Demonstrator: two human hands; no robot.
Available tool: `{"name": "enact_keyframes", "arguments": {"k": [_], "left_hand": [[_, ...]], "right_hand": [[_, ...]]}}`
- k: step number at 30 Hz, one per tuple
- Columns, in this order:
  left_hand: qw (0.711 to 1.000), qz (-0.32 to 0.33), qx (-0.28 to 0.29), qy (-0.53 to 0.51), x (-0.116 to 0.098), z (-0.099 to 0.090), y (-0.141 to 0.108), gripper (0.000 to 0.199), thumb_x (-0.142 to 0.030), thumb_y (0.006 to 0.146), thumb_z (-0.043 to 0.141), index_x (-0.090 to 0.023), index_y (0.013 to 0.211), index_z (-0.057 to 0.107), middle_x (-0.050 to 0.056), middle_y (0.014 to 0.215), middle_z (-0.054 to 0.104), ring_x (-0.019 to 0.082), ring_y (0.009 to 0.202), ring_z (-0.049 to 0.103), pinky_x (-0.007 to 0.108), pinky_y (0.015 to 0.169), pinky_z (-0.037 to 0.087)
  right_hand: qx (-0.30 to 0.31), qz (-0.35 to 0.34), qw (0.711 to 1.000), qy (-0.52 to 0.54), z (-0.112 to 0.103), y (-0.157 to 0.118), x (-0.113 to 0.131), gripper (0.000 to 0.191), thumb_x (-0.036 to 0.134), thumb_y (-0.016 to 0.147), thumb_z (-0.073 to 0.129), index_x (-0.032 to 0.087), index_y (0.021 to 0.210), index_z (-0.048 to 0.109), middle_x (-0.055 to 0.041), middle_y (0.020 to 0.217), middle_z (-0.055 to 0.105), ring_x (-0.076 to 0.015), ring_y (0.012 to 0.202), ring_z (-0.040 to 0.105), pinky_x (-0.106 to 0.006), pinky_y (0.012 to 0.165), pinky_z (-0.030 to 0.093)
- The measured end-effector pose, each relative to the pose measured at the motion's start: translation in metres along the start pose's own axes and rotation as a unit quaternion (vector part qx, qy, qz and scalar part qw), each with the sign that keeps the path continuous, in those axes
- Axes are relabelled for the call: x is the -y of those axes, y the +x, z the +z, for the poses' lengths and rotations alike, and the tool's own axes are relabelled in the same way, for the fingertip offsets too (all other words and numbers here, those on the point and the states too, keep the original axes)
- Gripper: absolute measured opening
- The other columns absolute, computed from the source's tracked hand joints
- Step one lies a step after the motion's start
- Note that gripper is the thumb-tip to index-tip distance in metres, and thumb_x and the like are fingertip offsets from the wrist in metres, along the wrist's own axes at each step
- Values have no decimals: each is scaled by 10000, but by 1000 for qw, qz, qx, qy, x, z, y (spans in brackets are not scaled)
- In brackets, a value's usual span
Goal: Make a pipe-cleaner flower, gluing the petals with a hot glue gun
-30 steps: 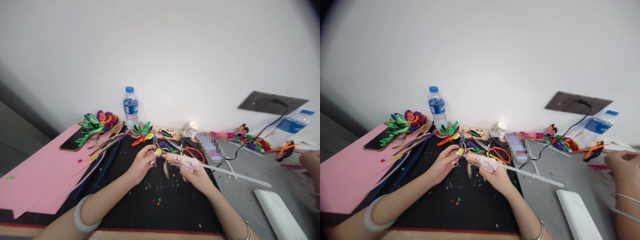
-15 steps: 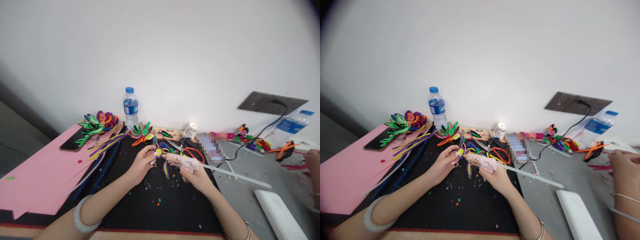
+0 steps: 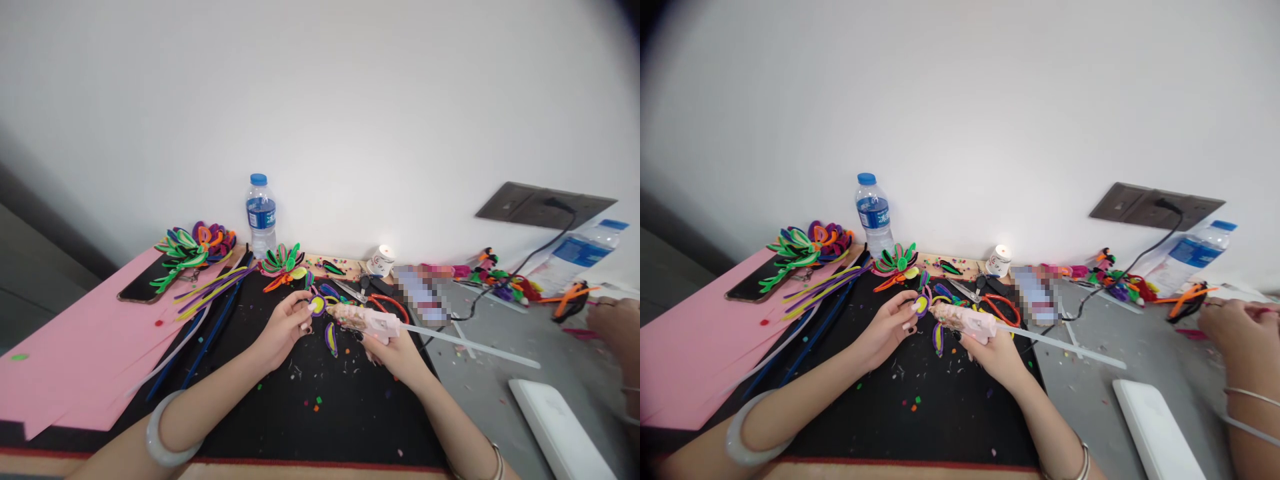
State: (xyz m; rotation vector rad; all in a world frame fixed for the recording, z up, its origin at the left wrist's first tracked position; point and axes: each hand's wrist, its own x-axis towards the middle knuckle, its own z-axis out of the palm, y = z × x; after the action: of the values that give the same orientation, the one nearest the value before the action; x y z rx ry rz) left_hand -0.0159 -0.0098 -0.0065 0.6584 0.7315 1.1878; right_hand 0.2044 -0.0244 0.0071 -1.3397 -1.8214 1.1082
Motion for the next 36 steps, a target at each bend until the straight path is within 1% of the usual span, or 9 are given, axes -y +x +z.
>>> {"name": "enact_keyframes", "arguments": {"k": [2, 5, 7, 14, 20, 28, 32, 36], "left_hand": [[1000, -3, -2, -3, 0, 0, 0, 265, -242, 664, 697, -195, 896, 580, -49, 632, 472, 32, 485, 367, 170, 501, 336], [1000, -4, 1, -6, 1, 0, 0, 255, -236, 669, 693, -194, 893, 578, -46, 643, 474, 30, 483, 360, 168, 496, 332], [1000, -3, 7, -7, 1, 0, 0, 234, -222, 686, 678, -192, 894, 574, -47, 641, 465, 29, 483, 354, 166, 493, 328], [1000, -8, 20, -13, 0, 0, 0, 218, -209, 698, 666, -194, 894, 572, -52, 629, 450, 28, 481, 350, 164, 503, 339], [999, -19, 24, -16, 0, 1, -2, 207, -216, 692, 670, -189, 877, 583, -47, 642, 464, 27, 481, 359, 165, 501, 338], [999, -36, 29, -14, -1, 2, -2, 174, -220, 697, 670, -183, 848, 592, -34, 676, 497, 23, 478, 356, 173, 509, 333], [999, -37, 33, -15, -1, 1, -2, 155, -208, 703, 665, -178, 838, 594, -37, 662, 488, 24, 480, 356, 173, 510, 334], [998, -39, 39, -16, 0, 0, -1, 144, -198, 709, 661, -179, 836, 597, -41, 649, 478, 24, 482, 359, 169, 508, 330]], "right_hand": [[0, -3, 1000, 4, 0, 0, 1, 96, 226, 769, 513, 163, 796, 580, 55, 445, 474, -88, 388, 411, -198, 390, 335], [-1, -8, 1000, 11, 0, 1, 4, 195, 218, 776, 506, 168, 951, 576, 60, 454, 479, -87, 388, 410, -191, 384, 331], [1, -10, 1000, 12, 0, 1, 5, 228, 219, 781, 503, 167, 991, 572, 59, 458, 480, -86, 389, 409, -190, 384, 331], [-2, -6, 1000, 15, 0, 1, 6, 251, 240, 794, 499, 151, 1019, 562, 56, 456, 477, -88, 392, 411, -193, 394, 335], [-14, -5, 1000, 8, -1, 0, 2, 201, 251, 783, 511, 148, 932, 596, 50, 451, 488, -90, 385, 410, -198, 385, 332], [-3, -5, 999, 38, -3, 0, 9, 315, 241, 779, 518, 138, 1074, 559, 52, 441, 485, -94, 376, 405, -201, 378, 337], [-2, 8, 999, 49, -3, 0, 10, 323, 265, 785, 523, 134, 1079, 559, 46, 452, 492, -87, 382, 400, -196, 379, 336], [-5, 11, 999, 46, -4, -1, 13, 293, 247, 782, 515, 140, 1048, 578, 45, 457, 486, -79, 384, 392, -187, 376, 328]]}}
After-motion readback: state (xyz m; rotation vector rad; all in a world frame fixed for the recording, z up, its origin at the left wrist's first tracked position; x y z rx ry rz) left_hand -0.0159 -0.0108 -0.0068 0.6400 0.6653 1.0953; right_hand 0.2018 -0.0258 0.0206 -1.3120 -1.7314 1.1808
